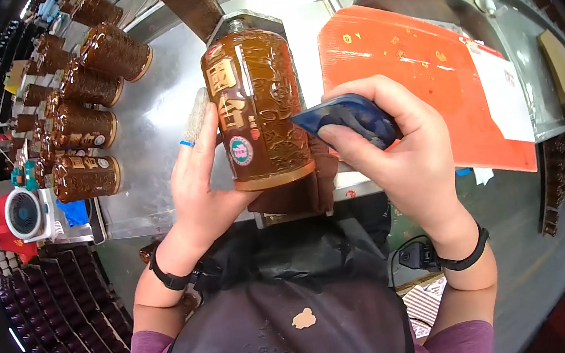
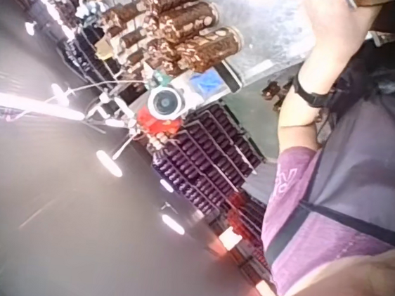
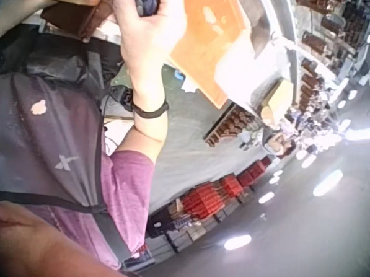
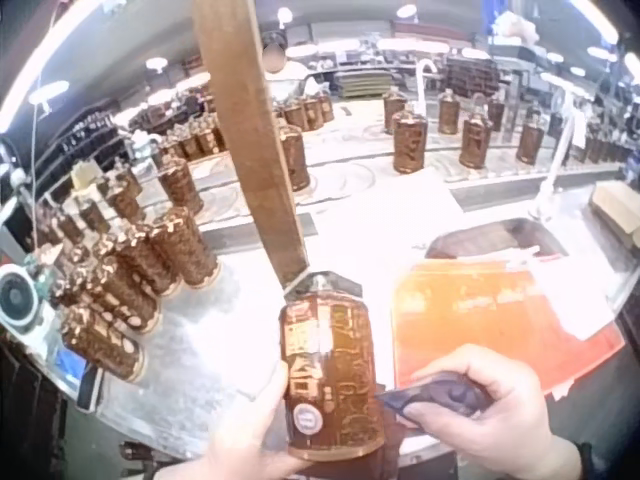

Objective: Manually applying decorative labels and stickers to ceramic liquor bottles.

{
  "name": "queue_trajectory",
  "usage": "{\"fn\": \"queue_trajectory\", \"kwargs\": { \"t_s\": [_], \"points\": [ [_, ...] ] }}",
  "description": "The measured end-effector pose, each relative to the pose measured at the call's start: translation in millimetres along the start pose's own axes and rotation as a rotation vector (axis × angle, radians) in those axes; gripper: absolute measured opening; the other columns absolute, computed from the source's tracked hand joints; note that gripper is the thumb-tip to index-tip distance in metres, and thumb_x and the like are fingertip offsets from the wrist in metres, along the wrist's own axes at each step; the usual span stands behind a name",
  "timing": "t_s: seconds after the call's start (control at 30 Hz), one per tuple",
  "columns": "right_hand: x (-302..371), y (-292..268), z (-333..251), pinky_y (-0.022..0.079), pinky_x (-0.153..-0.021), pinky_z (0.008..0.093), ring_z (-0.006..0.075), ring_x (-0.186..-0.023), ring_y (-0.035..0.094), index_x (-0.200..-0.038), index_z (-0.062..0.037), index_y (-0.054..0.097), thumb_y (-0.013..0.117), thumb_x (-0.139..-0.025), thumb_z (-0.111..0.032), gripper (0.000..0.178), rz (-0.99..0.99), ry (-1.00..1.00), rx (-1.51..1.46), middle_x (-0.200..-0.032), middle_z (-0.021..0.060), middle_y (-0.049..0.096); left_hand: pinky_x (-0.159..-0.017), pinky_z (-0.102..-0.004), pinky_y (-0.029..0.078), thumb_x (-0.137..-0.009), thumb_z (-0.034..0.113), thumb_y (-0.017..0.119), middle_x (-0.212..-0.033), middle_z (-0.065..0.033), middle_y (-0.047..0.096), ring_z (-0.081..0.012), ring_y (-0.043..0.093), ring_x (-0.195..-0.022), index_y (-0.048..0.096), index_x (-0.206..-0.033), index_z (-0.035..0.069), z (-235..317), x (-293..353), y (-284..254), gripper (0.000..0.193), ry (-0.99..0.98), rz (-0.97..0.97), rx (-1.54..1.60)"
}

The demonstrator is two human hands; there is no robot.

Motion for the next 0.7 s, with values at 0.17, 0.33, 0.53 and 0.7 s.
{"fn": "queue_trajectory", "kwargs": {
  "t_s": [0.17, 0.33, 0.53, 0.7],
  "points": [
    [-24.7, 11.2, -22.2, 0.051, -0.069, 0.0286, 0.0157, -0.076, 0.065, -0.102, -0.0032, 0.068, 0.073, -0.081, -0.004, 0.022, -0.101, -0.285, 0.211, -0.086, 0.0058, 0.065, -0.083, -0.0383, 0.053, -0.064, 0.023, 0.091, -0.126, -0.0199, 0.063, -0.0323, 0.066, -0.099, 0.048, -0.142, -0.004, 7.7, -8.5, -5.7, 0.093, 0.098, 0.069, -0.044],
    [-37.9, 22.8, -28.3, 0.05, -0.08, 0.0253, 0.0124, -0.087, 0.064, -0.105, 0.0012, 0.066, 0.069, -0.083, 0.003, 0.023, -0.229, -0.234, 0.315, -0.093, 0.0054, 0.066, -0.084, -0.0378, 0.053, -0.065, 0.024, 0.09, -0.127, -0.0202, 0.062, -0.0328, 0.066, -0.101, 0.05, -0.141, -0.004, 7.3, -11.0, -2.7, 0.091, 0.079, 0.055, -0.035],
    [-37.2, 23.8, -31.1, 0.049, -0.075, 0.0261, 0.013, -0.082, 0.063, -0.101, 0.0004, 0.068, 0.071, -0.079, 0.004, 0.023, -0.3, -0.227, 0.343, -0.09, 0.0054, 0.066, -0.086, -0.0377, 0.053, -0.065, 0.024, 0.091, -0.127, -0.0207, 0.062, -0.0329, 0.065, -0.103, 0.051, -0.14, -0.004, 4.3, -10.1, 0.4, 0.089, 0.063, 0.039, -0.054],
    [-38.8, 26.4, -28.6, 0.046, -0.069, 0.0267, 0.0138, -0.078, 0.061, -0.099, -0.0009, 0.069, 0.073, -0.075, 0.005, 0.025, -0.322, -0.297, 0.321, -0.085, 0.0051, 0.064, -0.089, -0.0382, 0.053, -0.065, 0.023, 0.091, -0.126, -0.0206, 0.062, -0.0331, 0.065, -0.105, 0.051, -0.139, -0.005, 8.5, -9.6, -0.4, 0.089, 0.083, 0.049, -0.082]
  ]
}}
Point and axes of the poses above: each hand's wrist, its own x-axis away from the middle knuckle, its own y-axis out of the palm, z = x × y, the point moved 6 cm from there along -x, towards the middle knuckle
